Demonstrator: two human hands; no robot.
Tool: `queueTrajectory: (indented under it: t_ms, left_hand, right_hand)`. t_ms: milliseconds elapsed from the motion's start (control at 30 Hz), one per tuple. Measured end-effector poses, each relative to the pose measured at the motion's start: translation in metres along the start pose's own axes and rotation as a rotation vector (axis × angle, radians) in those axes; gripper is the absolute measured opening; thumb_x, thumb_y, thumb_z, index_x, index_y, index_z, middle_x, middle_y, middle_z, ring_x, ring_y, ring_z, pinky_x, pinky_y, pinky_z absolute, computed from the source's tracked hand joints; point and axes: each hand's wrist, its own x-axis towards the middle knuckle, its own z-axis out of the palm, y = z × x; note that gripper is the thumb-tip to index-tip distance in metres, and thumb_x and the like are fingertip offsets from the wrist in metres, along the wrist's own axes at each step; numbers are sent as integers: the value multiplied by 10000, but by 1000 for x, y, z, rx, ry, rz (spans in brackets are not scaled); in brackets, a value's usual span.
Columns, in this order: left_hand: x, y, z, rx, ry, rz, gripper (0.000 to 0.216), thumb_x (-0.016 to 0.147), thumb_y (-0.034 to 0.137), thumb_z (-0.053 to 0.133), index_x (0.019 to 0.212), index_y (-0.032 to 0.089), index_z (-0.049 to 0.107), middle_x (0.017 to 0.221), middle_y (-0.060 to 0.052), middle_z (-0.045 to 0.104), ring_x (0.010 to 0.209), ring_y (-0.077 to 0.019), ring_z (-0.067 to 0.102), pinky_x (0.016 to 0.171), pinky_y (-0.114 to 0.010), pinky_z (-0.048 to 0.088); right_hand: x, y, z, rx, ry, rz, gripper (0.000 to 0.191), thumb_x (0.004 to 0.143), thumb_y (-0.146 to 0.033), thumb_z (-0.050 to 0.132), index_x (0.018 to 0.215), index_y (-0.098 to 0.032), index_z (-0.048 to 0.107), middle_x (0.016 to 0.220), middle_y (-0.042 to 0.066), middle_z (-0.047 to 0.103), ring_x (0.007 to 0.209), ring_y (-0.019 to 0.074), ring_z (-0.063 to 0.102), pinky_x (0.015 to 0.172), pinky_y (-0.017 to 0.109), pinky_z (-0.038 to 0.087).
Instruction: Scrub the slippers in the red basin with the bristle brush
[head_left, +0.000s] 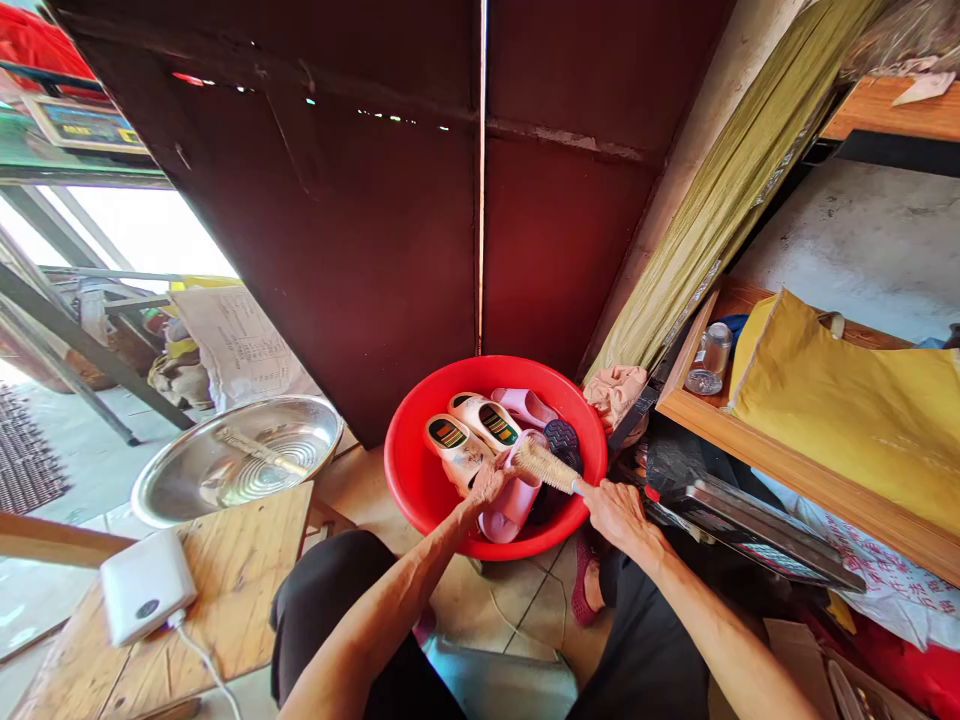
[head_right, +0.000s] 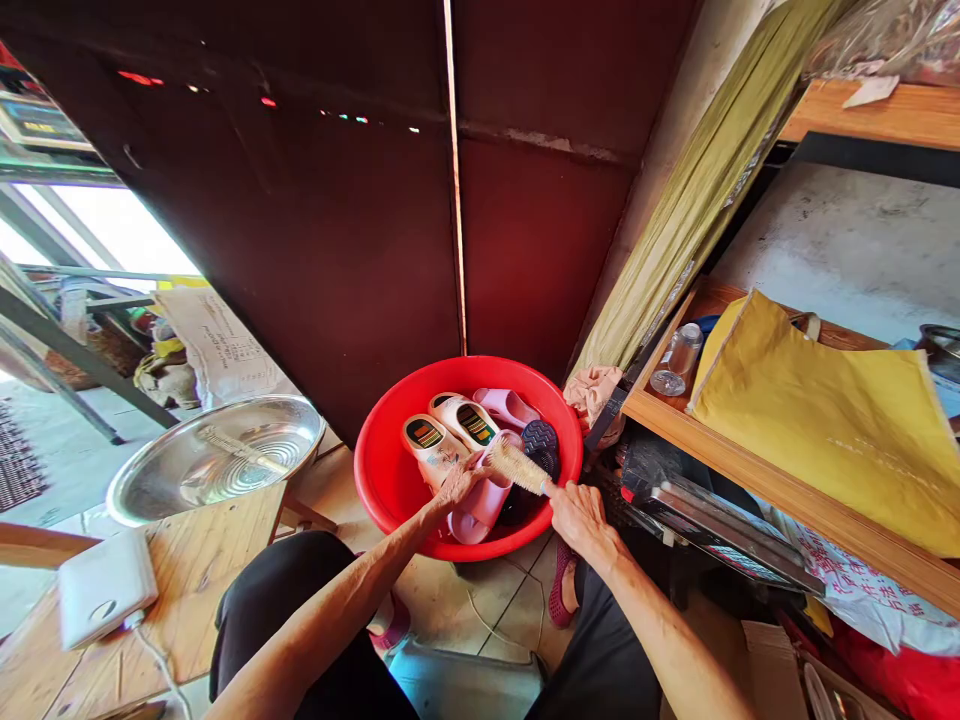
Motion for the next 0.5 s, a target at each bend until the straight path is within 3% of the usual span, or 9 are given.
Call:
queueTrajectory:
  t_ms: [133, 267, 500]
  left_hand:
    - [0, -5, -1, 129, 22, 8, 560, 872, 541, 711, 1346, 243, 721, 1363, -127, 749, 1354, -342, 615, 1199, -426, 427]
    - [2, -13, 0, 149, -31, 12, 675, 839, 564, 747, 1417, 219, 710, 1382, -139, 752, 1355, -357, 626, 1191, -447, 447]
    - [0, -19, -8, 1, -123, 180, 884, 662, 492, 895, 1479, 241, 670, 1437, -121, 727, 1344, -368, 642, 1206, -461, 447]
  right_hand:
    - [3, 9, -9, -56, -19, 69, 315, 1049, -225, 528, 1241, -221, 777, 1056, 129, 761, 973, 244, 679, 790, 330, 367]
    - [-13, 17, -25, -63, -79, 36, 323, 1023, -215, 543, 1229, -233, 792, 1084, 136, 774, 1032, 269, 697, 810, 335, 379]
    - [-6, -10, -49, 43, -189, 119, 428, 1085, -327, 490, 1460, -329, 699, 1237, 113, 800, 1153, 264, 726, 874, 324, 456]
